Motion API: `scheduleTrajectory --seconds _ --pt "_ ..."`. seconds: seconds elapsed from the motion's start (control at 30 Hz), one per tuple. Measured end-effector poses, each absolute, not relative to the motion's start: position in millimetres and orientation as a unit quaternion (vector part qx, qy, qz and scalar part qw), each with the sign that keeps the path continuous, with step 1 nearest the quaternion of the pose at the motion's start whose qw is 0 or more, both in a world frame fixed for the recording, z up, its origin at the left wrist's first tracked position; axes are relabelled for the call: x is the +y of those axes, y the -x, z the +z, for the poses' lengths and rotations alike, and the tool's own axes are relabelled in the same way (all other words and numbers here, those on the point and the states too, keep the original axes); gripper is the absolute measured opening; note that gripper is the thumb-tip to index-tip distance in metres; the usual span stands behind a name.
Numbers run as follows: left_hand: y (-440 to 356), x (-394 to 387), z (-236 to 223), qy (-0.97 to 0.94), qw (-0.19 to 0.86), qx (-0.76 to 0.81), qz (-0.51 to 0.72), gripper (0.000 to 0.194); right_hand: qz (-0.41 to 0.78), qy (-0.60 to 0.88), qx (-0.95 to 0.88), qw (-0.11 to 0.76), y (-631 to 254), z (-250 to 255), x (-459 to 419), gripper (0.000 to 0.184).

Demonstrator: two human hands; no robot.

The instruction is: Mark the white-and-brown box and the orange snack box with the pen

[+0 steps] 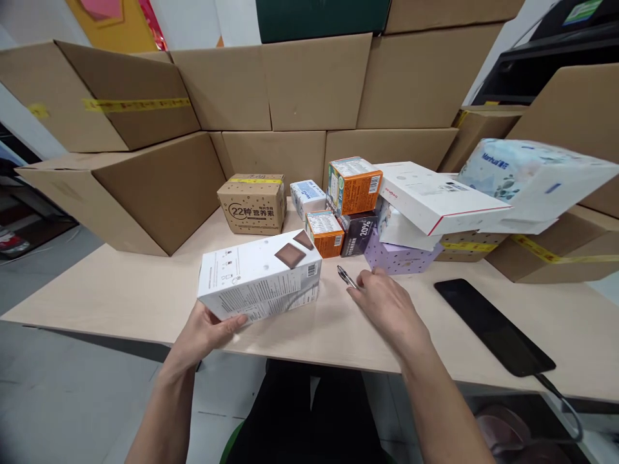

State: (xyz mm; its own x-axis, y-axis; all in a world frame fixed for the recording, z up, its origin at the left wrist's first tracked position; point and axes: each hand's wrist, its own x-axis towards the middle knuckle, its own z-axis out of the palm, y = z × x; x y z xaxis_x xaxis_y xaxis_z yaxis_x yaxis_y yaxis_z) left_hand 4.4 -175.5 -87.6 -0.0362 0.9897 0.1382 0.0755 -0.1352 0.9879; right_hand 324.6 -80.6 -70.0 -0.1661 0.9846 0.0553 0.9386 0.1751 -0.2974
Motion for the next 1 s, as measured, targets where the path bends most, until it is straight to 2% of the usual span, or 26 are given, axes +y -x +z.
scheduleTrajectory --seconds 0.17,0.3,0.43,0.57,0.67,0.8,1.0 --pt "-6.1 -177.6 -89.6 -0.549 0.375 0.510 0.545 0.101 0.111 0.621 -0.755 0.178 -323.5 -73.7 -79.4 0.022" --pt "-3.4 -182.0 -95.5 -0.584 0.279 0.516 0.561 0.084 0.187 0.586 -0.710 0.342 -323.9 -75.9 -76.3 0.017" --pt "-1.6 -177.4 -102.0 -0.664 0.103 0.465 0.576 0.077 0.330 0.500 -0.605 0.524 -318.2 -71.4 -77.9 0.027" --pt "-2.3 -169.3 -106.2 -0.739 -0.020 0.406 0.538 0.064 0.420 0.391 -0.524 0.629 -314.8 -61.9 -81.4 0.037" --pt "-3.6 -168.6 -107.8 -0.769 -0.066 0.381 0.508 0.060 0.469 0.336 -0.463 0.673 -316.2 -57.6 -82.1 0.035" --pt "-4.2 -173.9 -110.8 -0.789 -0.066 0.394 0.467 0.061 0.501 0.289 -0.402 0.710 -313.8 -54.5 -85.3 0.034" --pt "-3.5 -179.8 -115.0 -0.795 -0.056 0.420 0.435 0.063 0.551 0.275 -0.427 0.662 -297.5 -44.5 -94.8 0.030"
